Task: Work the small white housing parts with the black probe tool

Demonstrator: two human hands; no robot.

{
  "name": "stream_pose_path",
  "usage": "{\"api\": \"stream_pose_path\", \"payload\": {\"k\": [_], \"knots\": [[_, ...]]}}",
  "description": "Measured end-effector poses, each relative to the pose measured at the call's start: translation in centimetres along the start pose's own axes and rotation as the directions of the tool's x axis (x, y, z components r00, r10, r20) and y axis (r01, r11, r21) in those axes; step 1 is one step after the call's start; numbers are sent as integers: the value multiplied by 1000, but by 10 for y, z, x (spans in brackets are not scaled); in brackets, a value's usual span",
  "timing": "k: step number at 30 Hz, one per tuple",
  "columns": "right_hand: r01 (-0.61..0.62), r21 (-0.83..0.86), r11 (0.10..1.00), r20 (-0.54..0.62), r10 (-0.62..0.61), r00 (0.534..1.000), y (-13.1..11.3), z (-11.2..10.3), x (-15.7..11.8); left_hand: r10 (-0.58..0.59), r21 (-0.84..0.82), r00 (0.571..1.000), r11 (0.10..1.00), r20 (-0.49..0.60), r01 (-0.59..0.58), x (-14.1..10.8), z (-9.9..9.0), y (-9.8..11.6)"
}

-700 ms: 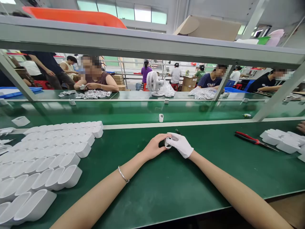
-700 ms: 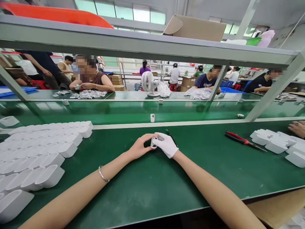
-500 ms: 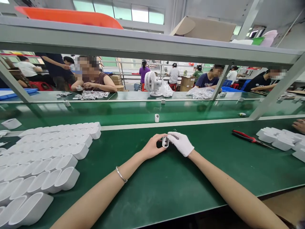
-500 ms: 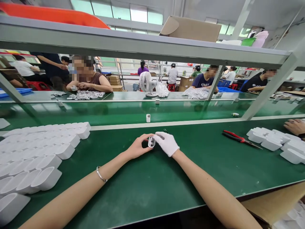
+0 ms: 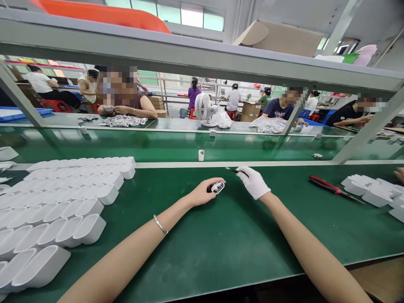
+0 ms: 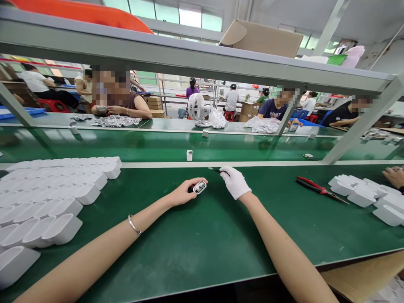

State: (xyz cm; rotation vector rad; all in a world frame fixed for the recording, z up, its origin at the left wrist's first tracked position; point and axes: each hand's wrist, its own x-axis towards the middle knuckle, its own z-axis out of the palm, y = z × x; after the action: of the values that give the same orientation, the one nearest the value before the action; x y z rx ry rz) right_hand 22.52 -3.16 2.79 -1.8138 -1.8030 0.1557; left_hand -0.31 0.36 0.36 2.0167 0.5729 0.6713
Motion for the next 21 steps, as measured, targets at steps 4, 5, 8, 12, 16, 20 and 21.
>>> {"api": "stream_pose_path", "payload": {"k": [4,5,8,12,16,20,21], "knots": [[390,-84,917,-63,-395,916,-15,-5,-8,-60,1,998,998,3,60,3,-1,-7],[458,-131,879,-75,-469,880,-18,-5,-10,-79,2,997,997,5,79,3,-2,-8],[498,-234,835,-67,-524,849,-22,-3,-14,-144,-6,990,990,-8,144,3,-2,-8],[436,-291,851,-98,-480,872,-22,0,-15,-206,-36,978,978,-27,205,4,-3,-7],[418,-287,862,-129,-467,875,-23,8,-16,-233,-56,972,971,-32,231,6,-4,-9],[424,-258,868,-140,-468,873,-24,11,-17,-228,-69,973,972,-32,226,6,-4,-10],[426,-252,869,-143,-469,871,-25,10,-17,-223,-70,974,973,-29,220,6,-4,-10]]}}
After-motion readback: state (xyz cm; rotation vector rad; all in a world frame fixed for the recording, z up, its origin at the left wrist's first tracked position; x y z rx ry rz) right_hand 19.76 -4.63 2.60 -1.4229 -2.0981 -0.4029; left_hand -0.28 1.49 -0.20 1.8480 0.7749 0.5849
